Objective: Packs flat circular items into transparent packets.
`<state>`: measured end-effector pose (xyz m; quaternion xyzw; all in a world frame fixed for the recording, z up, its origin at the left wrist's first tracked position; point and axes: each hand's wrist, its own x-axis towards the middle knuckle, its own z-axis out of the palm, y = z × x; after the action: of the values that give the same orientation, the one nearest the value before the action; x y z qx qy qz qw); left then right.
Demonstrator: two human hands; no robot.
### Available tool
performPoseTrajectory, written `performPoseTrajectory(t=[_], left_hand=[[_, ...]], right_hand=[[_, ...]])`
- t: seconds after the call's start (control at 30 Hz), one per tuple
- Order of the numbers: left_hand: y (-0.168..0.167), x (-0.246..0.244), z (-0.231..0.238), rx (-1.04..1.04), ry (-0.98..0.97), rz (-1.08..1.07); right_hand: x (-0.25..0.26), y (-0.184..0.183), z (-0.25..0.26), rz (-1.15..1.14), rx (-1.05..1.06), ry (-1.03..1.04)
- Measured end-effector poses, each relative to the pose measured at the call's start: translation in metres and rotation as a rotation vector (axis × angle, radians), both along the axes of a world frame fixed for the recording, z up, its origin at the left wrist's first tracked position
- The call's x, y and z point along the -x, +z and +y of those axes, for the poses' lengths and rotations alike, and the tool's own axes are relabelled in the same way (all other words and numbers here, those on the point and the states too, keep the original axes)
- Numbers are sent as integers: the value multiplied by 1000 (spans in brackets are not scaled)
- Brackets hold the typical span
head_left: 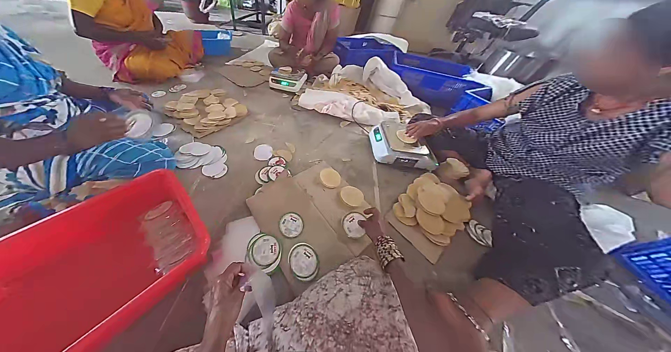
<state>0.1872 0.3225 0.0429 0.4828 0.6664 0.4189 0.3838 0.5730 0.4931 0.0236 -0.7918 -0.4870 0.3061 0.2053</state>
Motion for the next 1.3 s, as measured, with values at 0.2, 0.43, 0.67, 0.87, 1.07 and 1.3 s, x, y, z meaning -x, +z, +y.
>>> performPoseTrajectory(t=[0.2, 0.43, 0.67, 0.87, 1.07, 1.3], left_hand=[[-15, 4, -1, 113, -28, 164], [-41, 12, 2, 126, -47, 223], [-23, 6, 2, 143, -48, 166], [-19, 4, 0, 110, -21, 186], [-18, 10, -1, 213, -86, 232], [-4, 4, -2, 20, 69, 72]], right_hand=[[12, -17, 10, -365, 277, 236], [6, -15, 12, -418, 367, 232], [18, 3, 3, -122, 176, 239], [46, 17, -7, -306, 97, 373], [44, 47, -23, -255, 30, 316], [3, 68, -173, -552, -836, 623]])
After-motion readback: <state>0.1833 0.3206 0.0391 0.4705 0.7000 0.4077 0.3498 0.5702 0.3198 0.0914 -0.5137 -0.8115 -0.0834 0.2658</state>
